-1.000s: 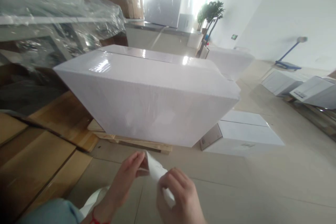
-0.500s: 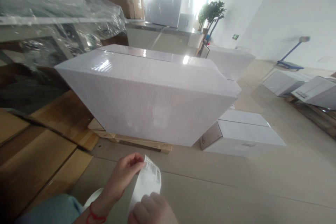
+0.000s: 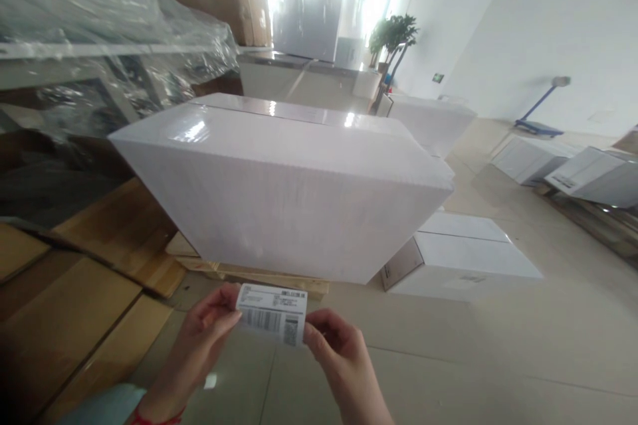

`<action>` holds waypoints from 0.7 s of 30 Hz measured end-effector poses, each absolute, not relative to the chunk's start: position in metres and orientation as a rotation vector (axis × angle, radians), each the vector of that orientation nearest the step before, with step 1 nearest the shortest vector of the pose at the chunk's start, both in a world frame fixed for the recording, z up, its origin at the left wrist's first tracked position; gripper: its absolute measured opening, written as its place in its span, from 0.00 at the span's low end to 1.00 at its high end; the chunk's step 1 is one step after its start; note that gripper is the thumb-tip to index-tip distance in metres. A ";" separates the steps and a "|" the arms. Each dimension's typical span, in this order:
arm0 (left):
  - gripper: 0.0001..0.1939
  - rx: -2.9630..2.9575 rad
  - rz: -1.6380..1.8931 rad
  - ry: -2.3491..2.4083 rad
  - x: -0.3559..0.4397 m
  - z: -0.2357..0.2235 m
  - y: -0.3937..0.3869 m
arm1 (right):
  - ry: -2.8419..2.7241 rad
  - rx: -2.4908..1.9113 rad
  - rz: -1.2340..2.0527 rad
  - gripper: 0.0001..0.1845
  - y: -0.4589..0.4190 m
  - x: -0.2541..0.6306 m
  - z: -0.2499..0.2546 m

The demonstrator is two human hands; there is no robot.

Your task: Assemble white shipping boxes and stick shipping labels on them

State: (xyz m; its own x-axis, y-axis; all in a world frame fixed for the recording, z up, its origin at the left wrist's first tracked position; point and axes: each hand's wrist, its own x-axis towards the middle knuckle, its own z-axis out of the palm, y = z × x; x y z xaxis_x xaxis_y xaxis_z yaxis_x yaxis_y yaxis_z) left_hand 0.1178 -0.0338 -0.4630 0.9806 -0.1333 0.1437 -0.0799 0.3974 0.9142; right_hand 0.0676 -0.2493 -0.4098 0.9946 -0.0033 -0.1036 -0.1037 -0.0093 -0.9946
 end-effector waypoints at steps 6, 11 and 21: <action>0.10 1.238 0.066 -0.194 0.118 -0.454 -0.026 | 0.023 -1.648 -0.150 0.18 -0.238 0.063 -0.404; 0.10 1.329 0.141 -0.224 0.116 -0.438 -0.023 | -0.010 -1.740 -0.305 0.12 -0.241 0.072 -0.417; 0.04 1.461 0.297 -0.297 0.114 -0.430 -0.025 | -0.255 -1.977 -0.742 0.09 -0.237 0.076 -0.411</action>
State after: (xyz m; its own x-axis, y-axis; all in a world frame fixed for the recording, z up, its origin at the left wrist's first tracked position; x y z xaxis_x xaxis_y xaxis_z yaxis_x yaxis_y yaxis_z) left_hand 0.1138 -0.0254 -0.4299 0.9274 0.0169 0.3736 -0.3736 0.0865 0.9235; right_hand 0.0765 -0.2374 -0.4111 0.7922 -0.1260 0.5971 0.4662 -0.5062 -0.7255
